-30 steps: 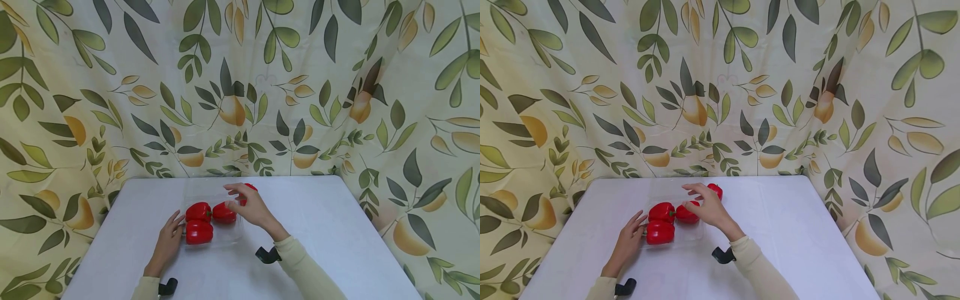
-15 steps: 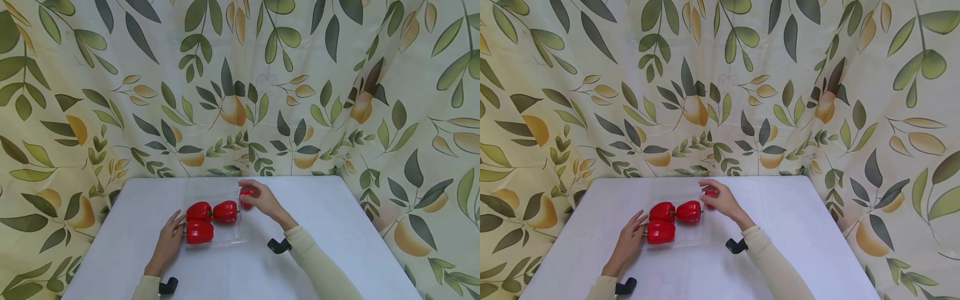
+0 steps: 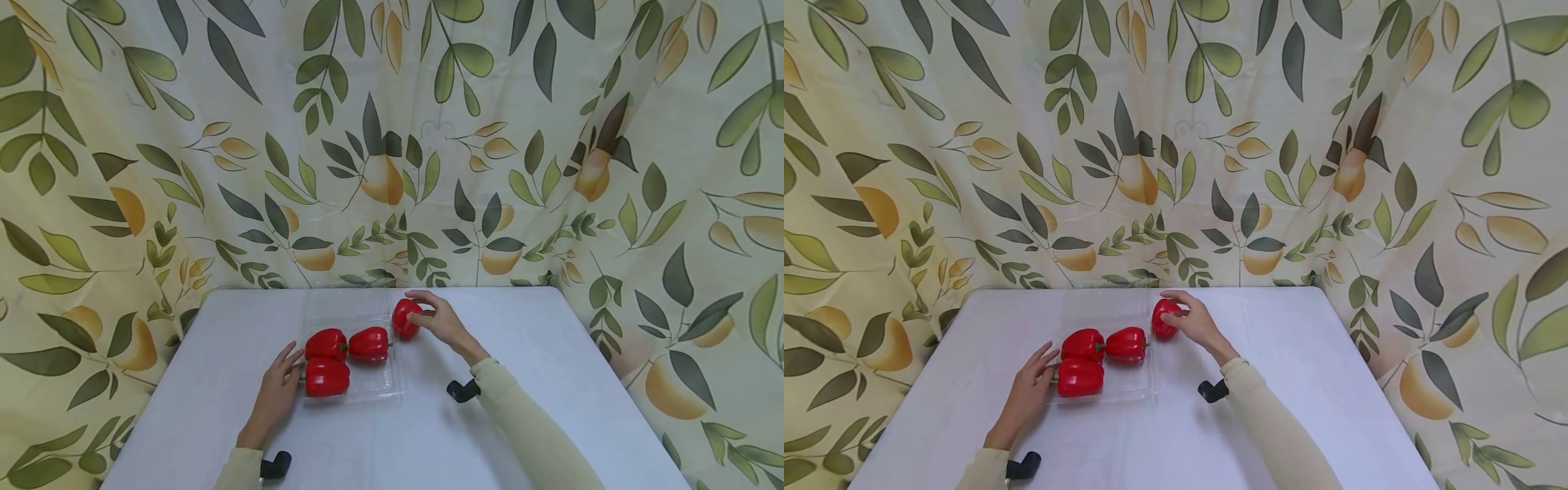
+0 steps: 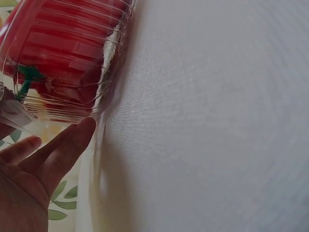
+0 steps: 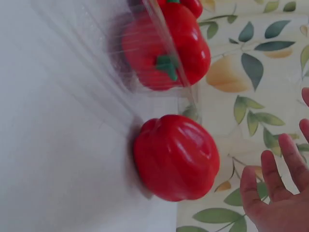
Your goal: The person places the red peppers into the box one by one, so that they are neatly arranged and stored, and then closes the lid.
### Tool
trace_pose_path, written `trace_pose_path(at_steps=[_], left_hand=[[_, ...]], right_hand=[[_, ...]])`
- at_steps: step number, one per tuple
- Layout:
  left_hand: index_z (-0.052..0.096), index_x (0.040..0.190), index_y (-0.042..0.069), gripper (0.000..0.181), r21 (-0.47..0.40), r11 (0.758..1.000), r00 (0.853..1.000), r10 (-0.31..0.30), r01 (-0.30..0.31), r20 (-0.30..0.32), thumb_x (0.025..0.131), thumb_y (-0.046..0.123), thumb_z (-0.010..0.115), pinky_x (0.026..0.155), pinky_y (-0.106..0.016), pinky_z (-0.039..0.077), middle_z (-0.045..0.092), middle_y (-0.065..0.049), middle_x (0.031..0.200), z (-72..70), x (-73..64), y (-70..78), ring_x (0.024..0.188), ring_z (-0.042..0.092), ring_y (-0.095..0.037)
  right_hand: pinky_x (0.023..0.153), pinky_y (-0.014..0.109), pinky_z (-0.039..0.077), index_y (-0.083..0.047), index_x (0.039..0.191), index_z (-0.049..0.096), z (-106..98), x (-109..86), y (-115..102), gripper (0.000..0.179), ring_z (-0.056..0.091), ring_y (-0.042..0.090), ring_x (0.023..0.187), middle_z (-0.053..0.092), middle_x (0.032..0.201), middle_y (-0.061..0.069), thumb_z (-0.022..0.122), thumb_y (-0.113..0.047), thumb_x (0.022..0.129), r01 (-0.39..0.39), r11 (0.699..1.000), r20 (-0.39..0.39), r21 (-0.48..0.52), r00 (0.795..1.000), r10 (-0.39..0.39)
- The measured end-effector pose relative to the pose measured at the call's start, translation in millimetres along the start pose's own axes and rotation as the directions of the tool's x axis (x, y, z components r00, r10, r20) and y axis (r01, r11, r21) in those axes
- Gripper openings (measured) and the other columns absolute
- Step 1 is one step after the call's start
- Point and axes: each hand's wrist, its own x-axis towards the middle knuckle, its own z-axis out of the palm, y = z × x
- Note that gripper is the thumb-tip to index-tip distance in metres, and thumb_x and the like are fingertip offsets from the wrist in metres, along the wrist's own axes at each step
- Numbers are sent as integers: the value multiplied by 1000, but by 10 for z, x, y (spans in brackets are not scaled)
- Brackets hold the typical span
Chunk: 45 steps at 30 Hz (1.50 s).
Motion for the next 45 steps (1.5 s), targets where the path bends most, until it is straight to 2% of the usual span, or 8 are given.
trace_pose_path(at_steps=[3,7,14,23,30,35,38,45], left_hand=[[55,138,3,40,-1,1000,1000,14,-14,-7,99,9,51,92,-42,56,39,-14,156,0,5,-2,120,63,-36],[54,139,5,41,-12,1000,1000,-3,3,7,99,11,51,93,-42,56,38,-12,157,-8,7,-7,121,62,-35],[53,141,6,42,-5,1000,999,-23,23,23,99,12,51,93,-40,57,36,-10,158,-10,5,-15,123,61,-34],[54,140,8,41,2,999,998,-50,50,23,100,14,50,93,-38,57,36,-8,158,-15,-7,-9,122,62,-32],[53,141,10,42,-12,998,998,-54,54,27,100,14,51,93,-38,58,35,-7,159,-18,-14,-2,123,61,-32],[53,141,9,42,-9,998,998,-54,54,27,100,15,52,93,-39,58,36,-8,158,-14,-20,3,124,61,-32],[53,141,9,42,-6,998,998,-58,59,27,100,15,52,93,-39,57,36,-8,158,-10,-21,-2,124,61,-32],[53,141,10,42,-14,998,998,-64,64,26,99,15,53,93,-39,58,35,-7,159,-9,-11,0,123,61,-32]], right_hand=[[109,52,46,-20,139,53,-37,49,41,55,43,40,137,50,145,10,71,-20,87,-15,1000,0,-17,1000,15],[112,55,42,-18,141,51,-60,115,104,57,40,41,138,48,147,11,70,-20,88,-21,999,12,-37,1000,22],[112,54,42,-20,142,50,-49,212,267,57,38,38,140,44,151,8,69,-21,88,-81,995,30,-63,996,83],[110,61,41,-26,143,50,14,331,423,57,38,37,142,42,153,7,69,-24,89,-183,980,9,-77,983,184],[109,60,43,-20,146,46,75,374,471,60,41,40,139,46,150,12,67,-19,90,-160,982,20,-99,986,163],[108,58,44,-22,147,46,102,361,495,61,42,39,137,47,148,12,67,-17,90,-189,977,28,-94,981,192],[107,57,45,-22,147,45,118,356,519,61,43,40,136,48,147,14,67,-14,90,-191,974,37,-123,980,197],[108,58,44,-25,145,47,141,342,537,60,43,39,136,45,149,12,68,-14,90,-200,967,4,-156,979,203]])
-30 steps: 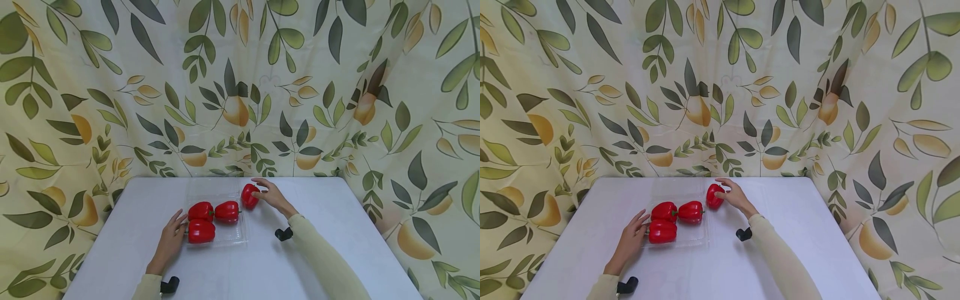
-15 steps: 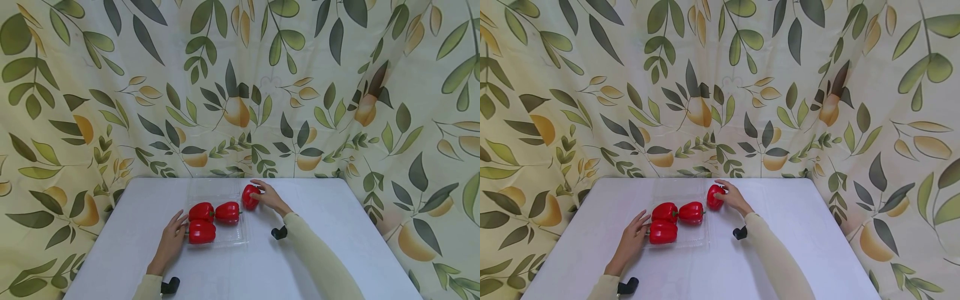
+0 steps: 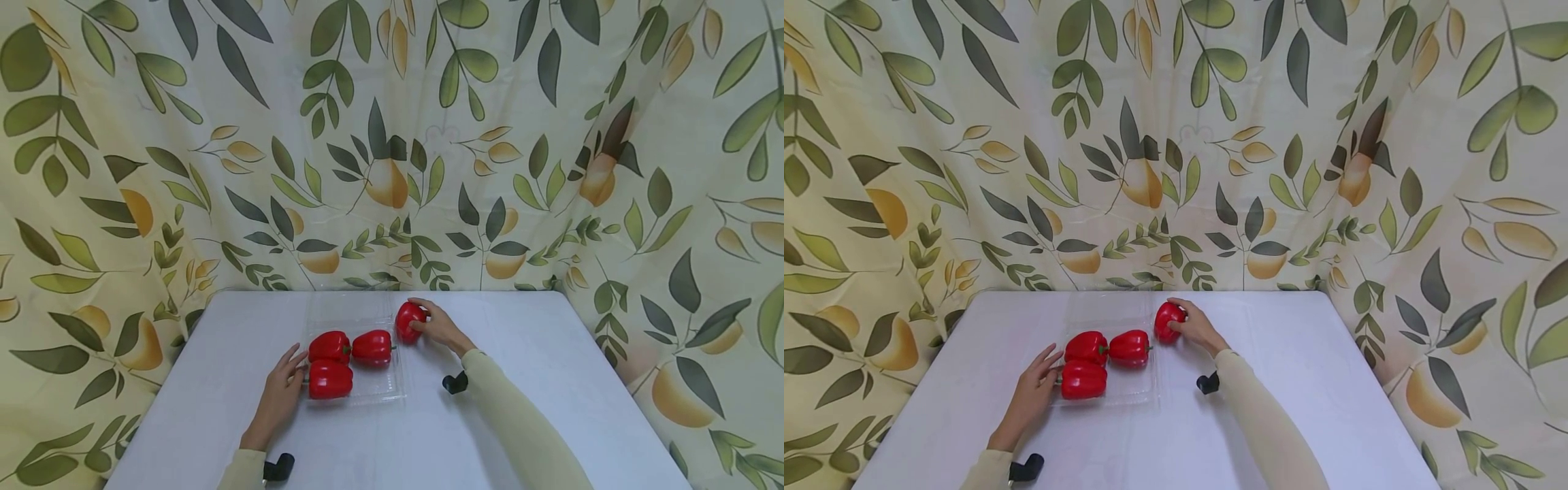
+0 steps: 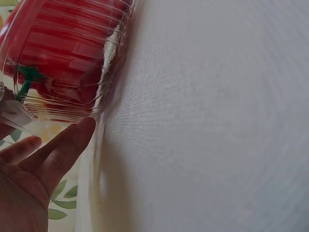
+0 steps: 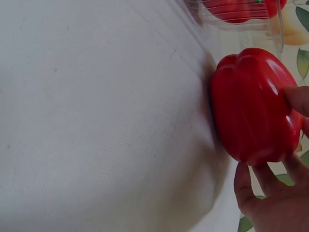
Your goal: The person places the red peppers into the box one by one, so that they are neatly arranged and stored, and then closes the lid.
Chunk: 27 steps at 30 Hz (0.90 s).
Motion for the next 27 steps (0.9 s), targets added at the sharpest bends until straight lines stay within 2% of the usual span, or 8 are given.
trace_pose_path(at_steps=[7,11,21,27], left_hand=[[53,141,9,42,-7,1000,1000,-3,3,1,100,14,52,93,-39,58,35,-7,159,-2,4,7,123,61,-32],[53,141,10,42,-8,1000,1000,-1,1,3,100,14,51,93,-39,57,35,-6,159,3,12,-5,124,61,-31],[53,141,9,42,-3,1000,1000,-6,6,4,100,14,52,93,-39,57,35,-7,159,6,7,2,125,60,-32],[53,141,9,42,-1,1000,1000,-11,11,5,99,14,52,94,-39,57,35,-7,159,-7,-1,16,125,60,-32]], right_hand=[[99,53,52,-26,146,46,-16,-48,-9,64,48,35,127,48,144,12,71,-24,87,-28,998,-2,-57,1000,28],[98,52,52,-27,146,45,-7,-59,9,66,48,34,127,50,141,12,72,-28,86,-48,997,-1,-65,999,48],[100,51,53,-22,143,43,1,-74,65,69,47,37,132,50,142,13,76,-27,83,-75,997,-8,10,997,75],[97,50,55,-27,145,42,-22,-92,61,71,48,36,130,50,142,12,76,-30,83,-75,997,-13,13,997,75]])
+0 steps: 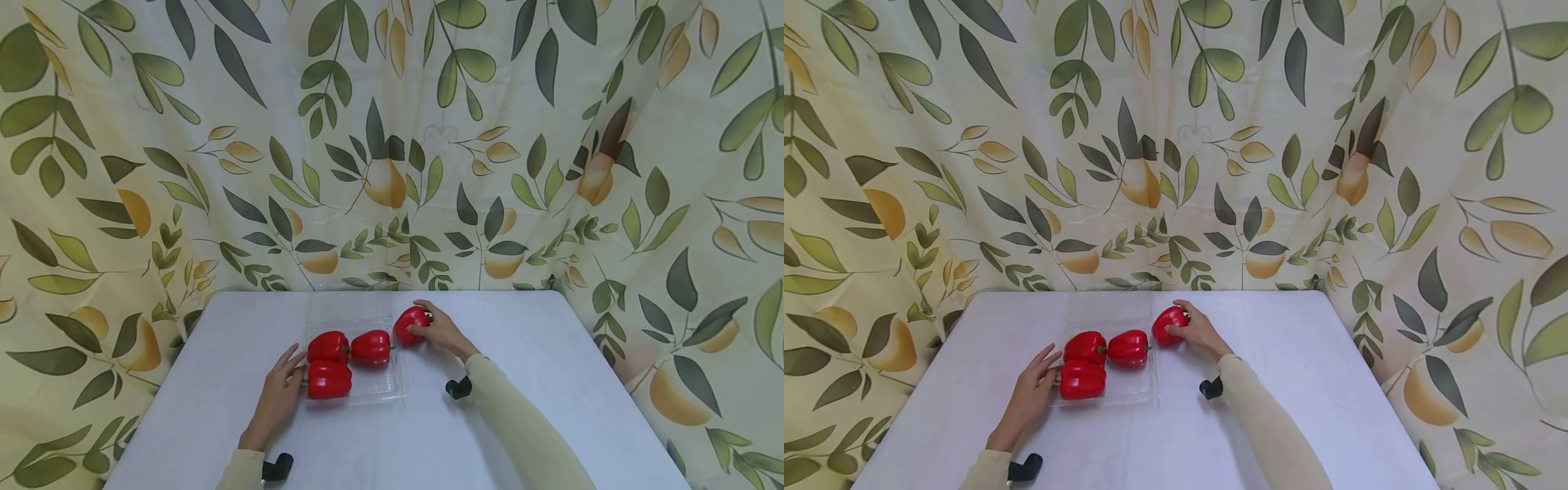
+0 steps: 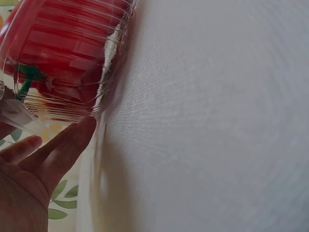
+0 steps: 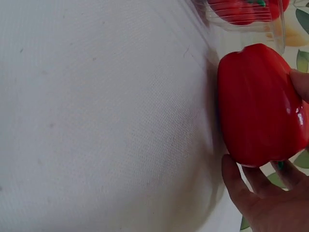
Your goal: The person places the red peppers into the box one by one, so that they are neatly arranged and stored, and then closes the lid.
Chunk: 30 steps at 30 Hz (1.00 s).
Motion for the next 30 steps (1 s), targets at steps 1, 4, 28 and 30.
trace_pose_path(at_steps=[1,4,28,30], left_hand=[[53,141,9,42,1,1000,1000,1,-1,2,99,14,52,94,-39,57,35,-7,159,1,0,1,125,60,-32],[53,141,9,42,2,1000,1000,1,-1,0,99,14,52,94,-39,56,35,-7,159,3,0,2,125,60,-32],[54,140,8,41,-6,1000,1000,23,-23,-10,100,14,51,95,-40,55,36,-8,158,3,4,-16,123,61,-31],[54,140,8,41,-8,1000,1000,26,-26,-11,100,14,51,95,-40,55,36,-9,158,2,5,-17,123,62,-31]], right_hand=[[98,50,55,-28,145,43,-6,-3,5,70,47,36,130,50,142,12,76,-30,83,-5,1000,-6,2,1000,5],[98,50,54,-29,145,43,-32,-17,29,68,46,36,130,49,143,12,75,-33,84,-15,1000,-26,-4,1000,15],[99,50,54,-26,148,38,-151,-211,-71,79,37,36,138,41,150,11,79,-30,80,-42,986,-136,164,989,64],[99,51,54,-26,148,38,-161,-241,-89,79,37,37,138,41,150,12,78,-29,80,-37,984,-140,177,988,62]])
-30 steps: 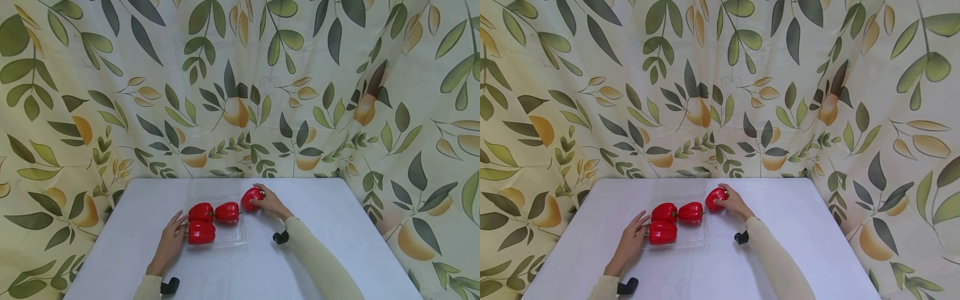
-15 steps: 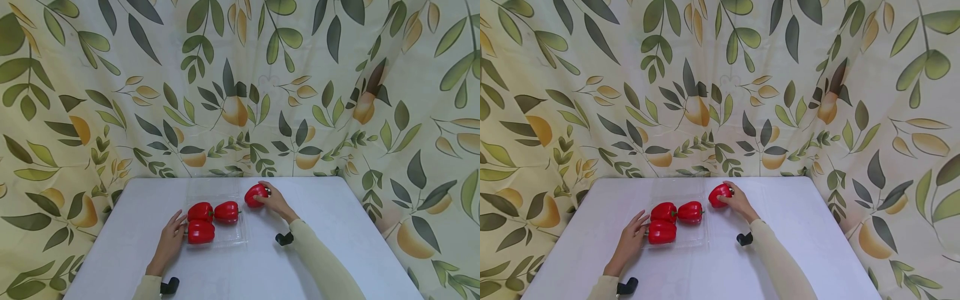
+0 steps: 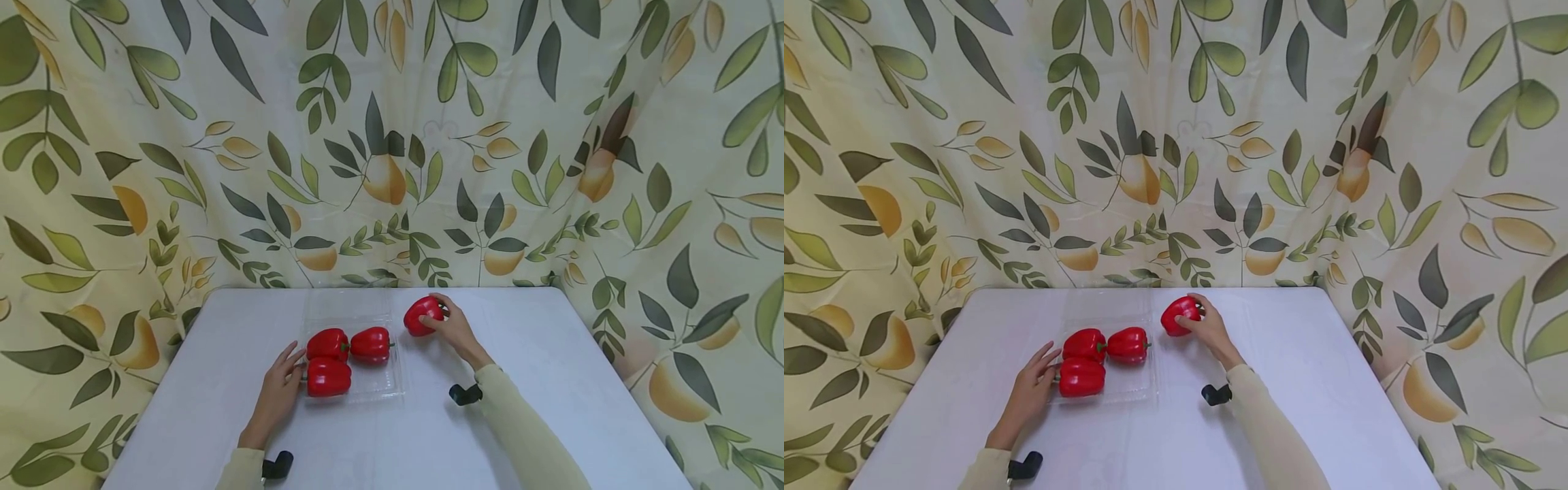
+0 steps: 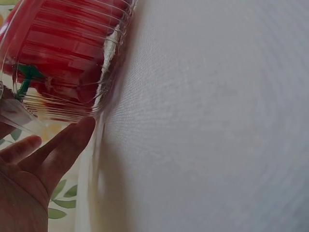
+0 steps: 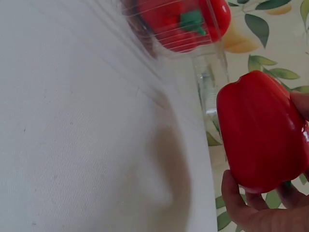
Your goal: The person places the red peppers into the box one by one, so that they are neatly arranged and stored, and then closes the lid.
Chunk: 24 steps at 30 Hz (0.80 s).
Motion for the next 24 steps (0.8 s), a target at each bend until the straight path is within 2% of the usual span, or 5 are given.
trace_pose_path(at_steps=[5,13,24], left_hand=[[54,140,8,40,-7,1000,1000,5,-5,2,100,13,51,95,-40,55,36,-10,158,-2,-1,1,123,62,-31],[53,141,9,42,-9,1000,1000,-8,8,7,99,14,53,94,-39,56,35,-8,159,-4,3,6,124,61,-31],[53,141,9,42,1,1000,1000,-3,3,7,100,15,52,94,-40,56,35,-8,159,-4,-1,-9,124,61,-31]], right_hand=[[99,52,54,-27,148,38,-29,-74,-29,79,36,37,138,40,149,12,79,-28,80,12,999,-4,37,1000,-12],[96,49,56,-29,147,41,-47,-201,-34,75,38,36,136,41,149,11,77,-28,82,35,999,7,40,999,-36],[95,49,57,-27,148,40,-72,-361,-105,78,35,37,139,39,151,11,79,-26,81,108,992,21,63,994,-110]])
